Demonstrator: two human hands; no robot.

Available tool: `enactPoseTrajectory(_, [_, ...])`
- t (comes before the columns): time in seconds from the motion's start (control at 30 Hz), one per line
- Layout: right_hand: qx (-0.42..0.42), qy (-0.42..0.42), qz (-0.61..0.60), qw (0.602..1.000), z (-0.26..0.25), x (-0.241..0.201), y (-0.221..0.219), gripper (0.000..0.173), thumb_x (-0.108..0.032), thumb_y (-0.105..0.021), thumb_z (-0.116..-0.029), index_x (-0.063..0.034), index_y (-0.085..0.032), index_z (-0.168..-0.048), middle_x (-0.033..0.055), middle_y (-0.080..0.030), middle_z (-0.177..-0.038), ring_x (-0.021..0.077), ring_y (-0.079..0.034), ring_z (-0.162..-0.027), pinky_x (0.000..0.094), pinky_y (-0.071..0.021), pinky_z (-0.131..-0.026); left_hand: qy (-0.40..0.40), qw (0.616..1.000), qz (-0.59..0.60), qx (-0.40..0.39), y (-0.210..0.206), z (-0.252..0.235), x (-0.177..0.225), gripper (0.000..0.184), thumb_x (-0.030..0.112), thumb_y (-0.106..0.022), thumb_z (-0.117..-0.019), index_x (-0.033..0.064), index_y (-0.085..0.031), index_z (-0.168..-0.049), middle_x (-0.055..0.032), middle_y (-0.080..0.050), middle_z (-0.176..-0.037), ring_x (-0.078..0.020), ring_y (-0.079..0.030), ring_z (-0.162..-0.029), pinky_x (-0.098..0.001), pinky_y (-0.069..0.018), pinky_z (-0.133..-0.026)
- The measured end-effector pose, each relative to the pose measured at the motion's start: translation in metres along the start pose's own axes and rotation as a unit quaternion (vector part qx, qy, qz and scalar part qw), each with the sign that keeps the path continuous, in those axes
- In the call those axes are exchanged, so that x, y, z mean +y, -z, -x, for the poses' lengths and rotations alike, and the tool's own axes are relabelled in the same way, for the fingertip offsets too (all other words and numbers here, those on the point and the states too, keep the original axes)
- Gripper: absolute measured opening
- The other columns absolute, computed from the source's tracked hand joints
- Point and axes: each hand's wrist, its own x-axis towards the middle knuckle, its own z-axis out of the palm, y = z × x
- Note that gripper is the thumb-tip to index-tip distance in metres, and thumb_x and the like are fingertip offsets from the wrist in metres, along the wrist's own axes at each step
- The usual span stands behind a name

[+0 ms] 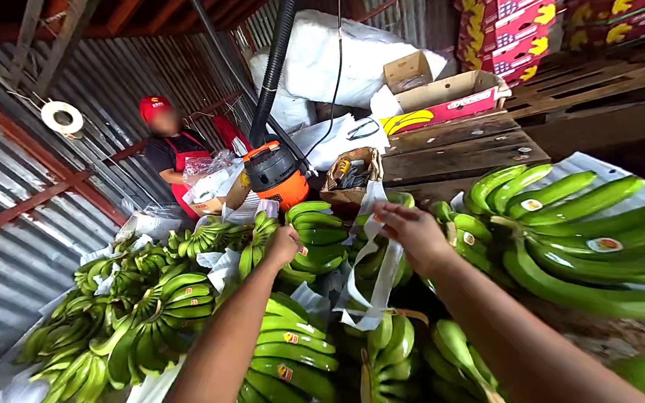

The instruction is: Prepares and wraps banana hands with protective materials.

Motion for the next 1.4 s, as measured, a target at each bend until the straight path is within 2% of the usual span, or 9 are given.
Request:
enactPoseTrajectory(0.2, [-0.014,-0.087,-0.042,0.995,-0.02,0.076,-0.014,0.034,0.015,-0.059,-0.0886,0.0006,-0.064,-0.119,0.0096,-0.064,-0.103,0.0108,-0.062,-0.075,0.0244,-0.0547,-0.066,0.091,0.99,-0.094,-0.046,-0.062,-0.073,-0.007,0.04,0.007,-0.069,-0.092,0.0008,-0.061,-0.131,-0.0236,-0.064,-0.129,-0.039,-0.062,-0.121,-0.0601,-0.0491,-0.101])
enactPoseTrajectory(0.57, [-0.048,-0.096,-0.034,0.994,-0.015,0.094,-0.015,0.042,0.012,-0.061,-0.0905,-0.002,-0.062,-0.131,0.0099,-0.066,-0.102,0.0102,-0.065,-0.073,0.023,-0.0566,-0.065,0.094,0.938,-0.324,-0.076,-0.075,-0.091,0.008,0.057,0.01,-0.074,-0.0886,-0.0009,-0.054,-0.14,-0.0262,-0.059,-0.138,-0.0458,-0.056,-0.129,-0.0673,-0.0455,-0.1])
enactPoseTrajectory(0.67, [-0.043,-0.117,-0.035,0.992,-0.017,0.096,-0.014,0.041,0.013,-0.061,-0.0909,-0.0011,-0.064,-0.129,0.0094,-0.068,-0.095,0.0113,-0.066,-0.07,0.0244,-0.0571,-0.064,-0.051,0.99,-0.123,-0.038,-0.062,-0.078,0.018,0.027,0.012,-0.066,-0.0969,0.001,-0.067,-0.122,-0.0196,-0.068,-0.122,-0.0338,-0.065,-0.116,-0.0549,-0.05,-0.101])
enactPoseTrajectory(0.77, [-0.056,-0.13,-0.022,0.99,-0.017,0.093,-0.012,0.038,0.008,-0.061,-0.0941,-0.0011,-0.063,-0.131,0.008,-0.069,-0.097,0.0098,-0.065,-0.072,0.0239,-0.0559,-0.065,-0.249,0.966,0.053,-0.048,-0.064,-0.042,0.03,0.02,0.009,-0.068,-0.0947,0.0014,-0.074,-0.112,-0.0136,-0.07,-0.118,-0.0207,-0.066,-0.112,-0.0386,-0.0526,-0.101])
enactPoseTrajectory(1.03, [-0.082,-0.189,-0.141,0.968,-0.008,0.085,-0.013,0.031,-0.011,-0.048,-0.1068,0.0003,-0.059,-0.133,0.01,-0.07,-0.113,0.016,-0.07,-0.1,0.0316,-0.0576,-0.088,-0.506,0.82,-0.132,0.232,-0.101,-0.022,0.028,0.01,0.005,-0.068,-0.089,0.01,-0.075,-0.083,-0.0051,-0.075,-0.092,-0.0224,-0.073,-0.094,-0.0526,-0.0482,-0.102])
enactPoseTrajectory(1.13, [0.011,-0.175,-0.151,0.973,-0.011,0.089,-0.014,0.029,-0.019,-0.048,-0.1094,0.002,-0.062,-0.122,0.0091,-0.072,-0.1,0.0146,-0.071,-0.089,0.0299,-0.0587,-0.081,-0.402,0.91,-0.005,0.098,-0.085,-0.02,0.032,0.014,0.005,-0.06,-0.0974,-0.0037,-0.072,-0.095,-0.017,-0.071,-0.109,-0.0277,-0.066,-0.113,-0.0454,-0.0482,-0.104])
enactPoseTrajectory(1.2, [0.091,-0.135,-0.158,0.974,-0.013,0.092,-0.011,0.016,-0.002,-0.058,-0.1015,0.0047,-0.062,-0.116,0.0099,-0.069,-0.095,0.0134,-0.069,-0.076,0.0274,-0.0602,-0.07,-0.22,0.971,0.088,0.038,-0.066,-0.039,0.032,0.022,0.007,-0.053,-0.1038,-0.01,-0.063,-0.115,-0.021,-0.066,-0.114,-0.025,-0.066,-0.106,-0.0401,-0.0543,-0.096])
enactPoseTrajectory(1.33, [0.108,-0.128,-0.157,0.973,-0.015,0.089,-0.01,0.046,0.016,-0.061,-0.089,0.0019,-0.056,-0.132,0.0141,-0.061,-0.113,0.0132,-0.066,-0.072,0.025,-0.0584,-0.061,0.036,0.998,0.044,0.005,-0.064,-0.114,-0.01,0.044,0.008,-0.064,-0.0975,0.0003,-0.051,-0.138,-0.0216,-0.067,-0.112,-0.0297,-0.07,-0.092,-0.0461,-0.0581,-0.084])
enactPoseTrajectory(1.4, [0.072,-0.134,-0.121,0.981,-0.014,0.09,-0.013,0.049,0.014,-0.063,-0.0886,0.0026,-0.056,-0.136,0.0159,-0.06,-0.119,0.0137,-0.066,-0.076,0.0259,-0.0584,-0.065,0.096,0.995,-0.003,-0.02,-0.074,-0.134,-0.023,0.045,0.006,-0.068,-0.0937,0.0013,-0.054,-0.136,-0.0187,-0.069,-0.11,-0.0255,-0.071,-0.087,-0.0417,-0.0586,-0.08])
